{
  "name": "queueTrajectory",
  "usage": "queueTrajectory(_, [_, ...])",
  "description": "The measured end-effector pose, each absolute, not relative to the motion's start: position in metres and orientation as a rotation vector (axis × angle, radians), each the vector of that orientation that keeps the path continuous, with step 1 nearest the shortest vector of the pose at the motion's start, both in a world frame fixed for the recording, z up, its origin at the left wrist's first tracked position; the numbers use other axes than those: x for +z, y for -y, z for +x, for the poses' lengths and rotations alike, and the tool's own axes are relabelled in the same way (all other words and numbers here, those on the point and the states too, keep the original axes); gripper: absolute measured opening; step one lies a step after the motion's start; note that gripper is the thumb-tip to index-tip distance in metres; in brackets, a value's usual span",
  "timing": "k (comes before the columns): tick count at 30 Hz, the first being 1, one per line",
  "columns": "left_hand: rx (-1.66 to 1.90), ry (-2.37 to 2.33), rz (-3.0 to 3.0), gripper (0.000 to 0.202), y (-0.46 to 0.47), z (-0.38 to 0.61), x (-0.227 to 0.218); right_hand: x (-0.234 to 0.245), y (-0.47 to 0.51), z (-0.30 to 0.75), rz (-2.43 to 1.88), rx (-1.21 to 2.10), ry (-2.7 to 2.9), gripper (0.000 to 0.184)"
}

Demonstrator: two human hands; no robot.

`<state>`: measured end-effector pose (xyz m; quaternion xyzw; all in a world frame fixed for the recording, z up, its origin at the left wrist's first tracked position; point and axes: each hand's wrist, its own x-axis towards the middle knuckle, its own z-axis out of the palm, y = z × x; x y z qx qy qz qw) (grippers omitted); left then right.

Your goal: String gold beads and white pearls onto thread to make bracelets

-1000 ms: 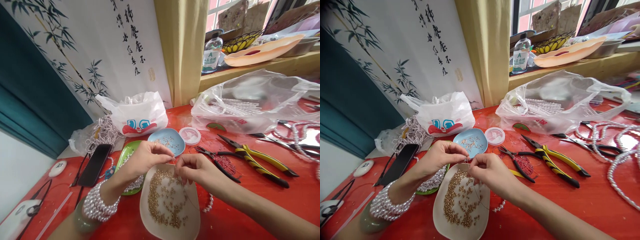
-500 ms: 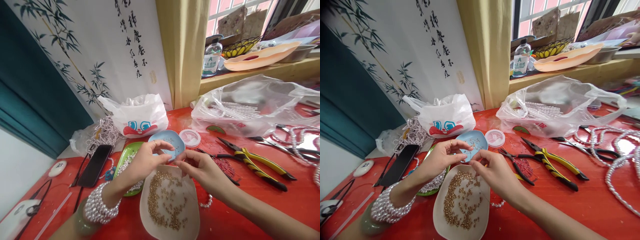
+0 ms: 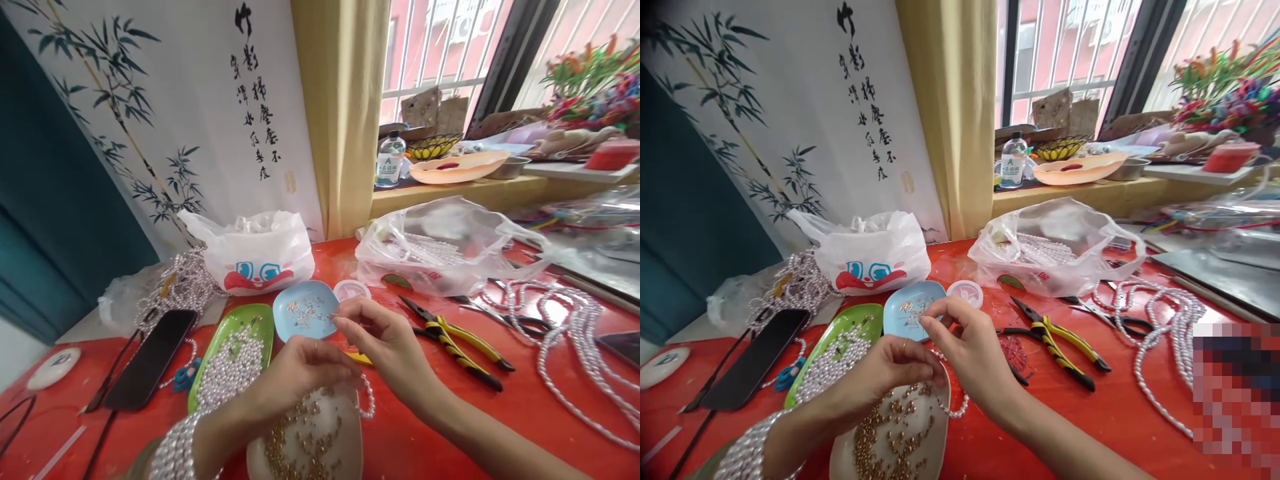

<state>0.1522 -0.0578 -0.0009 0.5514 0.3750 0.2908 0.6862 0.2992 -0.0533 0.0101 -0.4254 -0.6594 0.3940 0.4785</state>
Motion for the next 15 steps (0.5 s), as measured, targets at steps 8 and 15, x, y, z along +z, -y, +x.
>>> queueTrajectory(8, [0.662,-0.901,1.222,0.015,0.058,0.155,0.002,0.016,0.046,0.309,-1.037,0.984,1.584,0.018])
queueTrajectory(15, [0.655,-0.863,1.229,0.014,0.055,0.155,0.002,0.020,0.047,0.313,-0.810,1.101,1.693,0.013])
